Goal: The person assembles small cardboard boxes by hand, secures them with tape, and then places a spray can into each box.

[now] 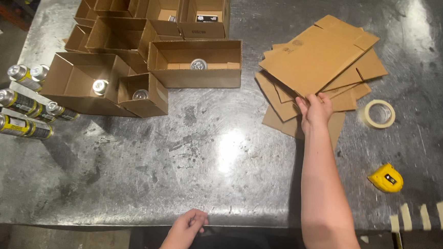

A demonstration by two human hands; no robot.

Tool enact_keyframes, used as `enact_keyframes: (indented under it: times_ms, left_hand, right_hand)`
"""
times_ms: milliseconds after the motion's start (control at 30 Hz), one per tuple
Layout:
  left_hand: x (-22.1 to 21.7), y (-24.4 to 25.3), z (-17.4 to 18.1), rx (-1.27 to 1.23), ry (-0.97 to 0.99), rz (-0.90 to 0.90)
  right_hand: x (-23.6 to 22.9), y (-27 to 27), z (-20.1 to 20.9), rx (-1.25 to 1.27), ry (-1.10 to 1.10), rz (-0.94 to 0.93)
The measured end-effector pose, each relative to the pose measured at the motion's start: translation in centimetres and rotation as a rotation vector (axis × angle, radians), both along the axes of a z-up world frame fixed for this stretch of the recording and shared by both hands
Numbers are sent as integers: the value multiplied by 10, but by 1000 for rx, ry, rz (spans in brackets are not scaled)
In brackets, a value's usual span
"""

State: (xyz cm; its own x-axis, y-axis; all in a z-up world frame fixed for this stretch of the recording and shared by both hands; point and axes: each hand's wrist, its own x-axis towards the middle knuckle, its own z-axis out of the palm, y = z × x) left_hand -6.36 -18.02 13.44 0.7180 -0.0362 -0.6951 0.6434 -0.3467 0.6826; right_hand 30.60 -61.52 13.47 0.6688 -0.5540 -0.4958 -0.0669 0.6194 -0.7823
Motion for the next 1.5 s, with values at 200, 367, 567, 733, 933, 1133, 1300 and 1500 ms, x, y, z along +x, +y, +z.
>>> enact_keyframes:
  times_ms: [200,367,567,733,933,1133,1300,1500]
  left_hand:
    - [37,14,12,-59,-46,-148]
    - [97,68,46,-99,-352,-215]
    - [147,120,172,-65,-549,-190]
    - [144,154,212,-44,-840,-375]
    - [129,210,168,-437,-545,-287]
    - [111,267,60,-481,-737,165]
    - [95,321,-59,-351,-857,241]
    - [43,270,-14,-265,-723,339]
  right_hand:
    - [-144,29,14,-413,-134,-91]
    - [-306,70,88,-615,-35,-297]
    - [-431,61,84,-700,-191,-629]
    - [-446,121,105,-873,-267,-452]
    - [-396,199,139,-689,-413,-175]
    - [-333,244,61,-480,-178,116]
    - [-325,327,90,-292,-199,208]
    - [-313,361,55,-469,-217,386]
